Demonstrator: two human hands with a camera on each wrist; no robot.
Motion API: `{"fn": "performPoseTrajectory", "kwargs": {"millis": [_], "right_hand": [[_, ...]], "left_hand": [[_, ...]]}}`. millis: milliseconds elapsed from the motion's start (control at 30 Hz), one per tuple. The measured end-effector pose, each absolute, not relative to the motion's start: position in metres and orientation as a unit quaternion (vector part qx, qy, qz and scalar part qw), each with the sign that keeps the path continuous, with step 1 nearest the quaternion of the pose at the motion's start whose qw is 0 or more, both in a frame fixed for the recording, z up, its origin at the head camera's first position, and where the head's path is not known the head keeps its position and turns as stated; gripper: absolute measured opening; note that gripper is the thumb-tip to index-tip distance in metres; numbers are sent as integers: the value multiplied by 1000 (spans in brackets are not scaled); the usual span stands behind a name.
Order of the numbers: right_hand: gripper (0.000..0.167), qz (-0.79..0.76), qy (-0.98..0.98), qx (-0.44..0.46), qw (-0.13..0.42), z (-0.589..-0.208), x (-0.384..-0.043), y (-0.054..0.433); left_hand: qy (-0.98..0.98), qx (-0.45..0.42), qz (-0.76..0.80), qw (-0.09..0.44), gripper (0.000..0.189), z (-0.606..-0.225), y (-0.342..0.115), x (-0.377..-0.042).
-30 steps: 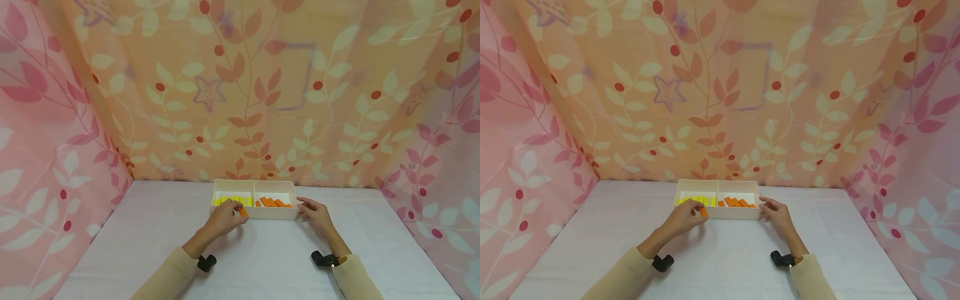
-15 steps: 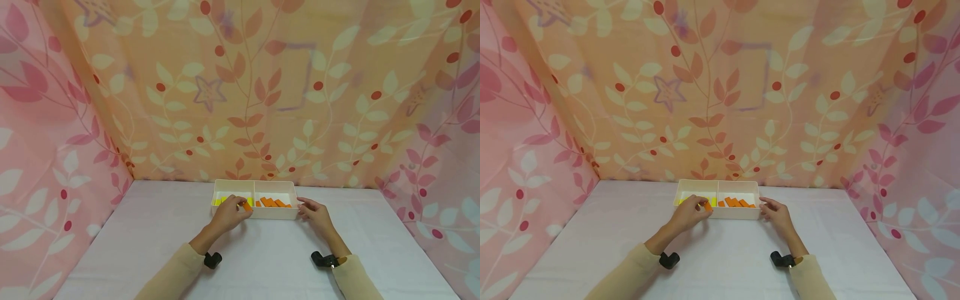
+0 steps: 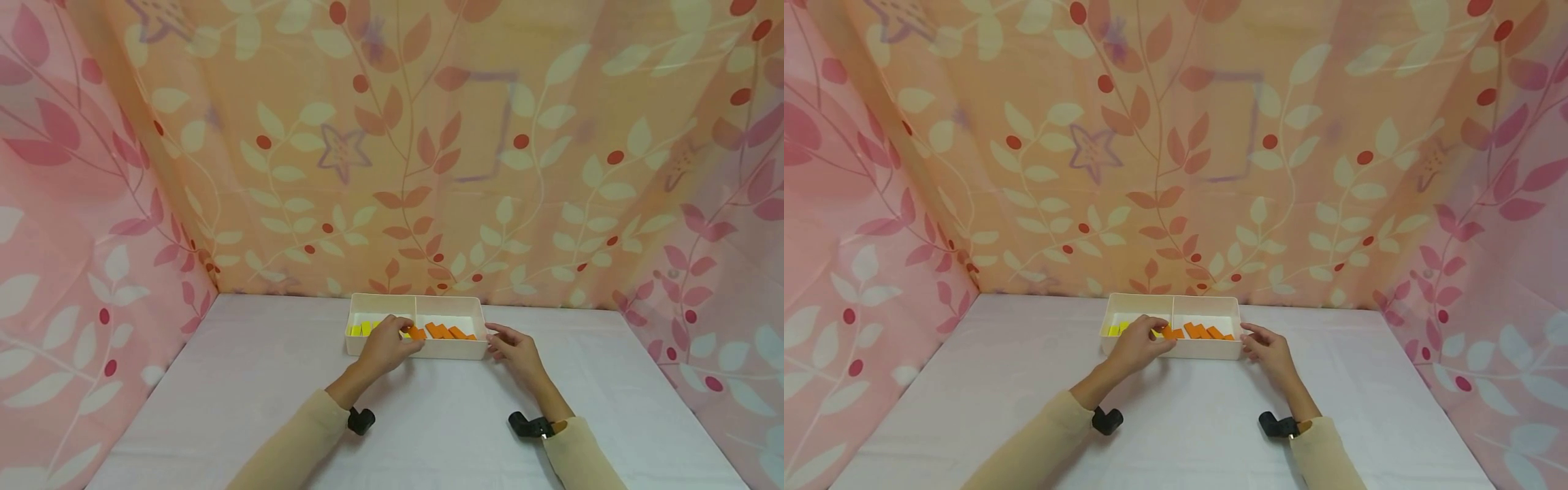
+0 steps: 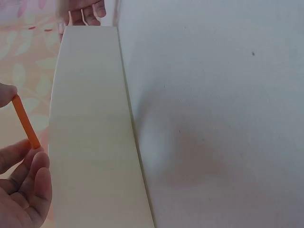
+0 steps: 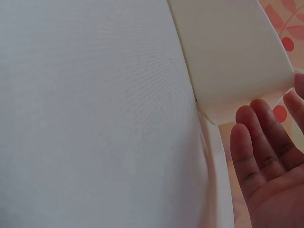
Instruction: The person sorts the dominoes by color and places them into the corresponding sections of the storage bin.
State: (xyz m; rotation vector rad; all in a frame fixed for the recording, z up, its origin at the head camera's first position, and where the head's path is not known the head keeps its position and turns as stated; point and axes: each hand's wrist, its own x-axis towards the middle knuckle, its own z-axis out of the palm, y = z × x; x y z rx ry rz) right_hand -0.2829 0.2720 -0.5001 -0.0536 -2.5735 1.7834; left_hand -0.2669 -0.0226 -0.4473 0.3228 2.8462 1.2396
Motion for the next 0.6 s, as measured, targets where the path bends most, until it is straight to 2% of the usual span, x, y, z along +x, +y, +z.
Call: {"fn": "performPoseTrajectory", "kwargs": {"millis": [600], "right_hand": [[47, 567, -823, -18, 2, -500, -284, 272]], "left_hand": [[912, 111, 396, -4, 45, -445, -2, -281]]}}
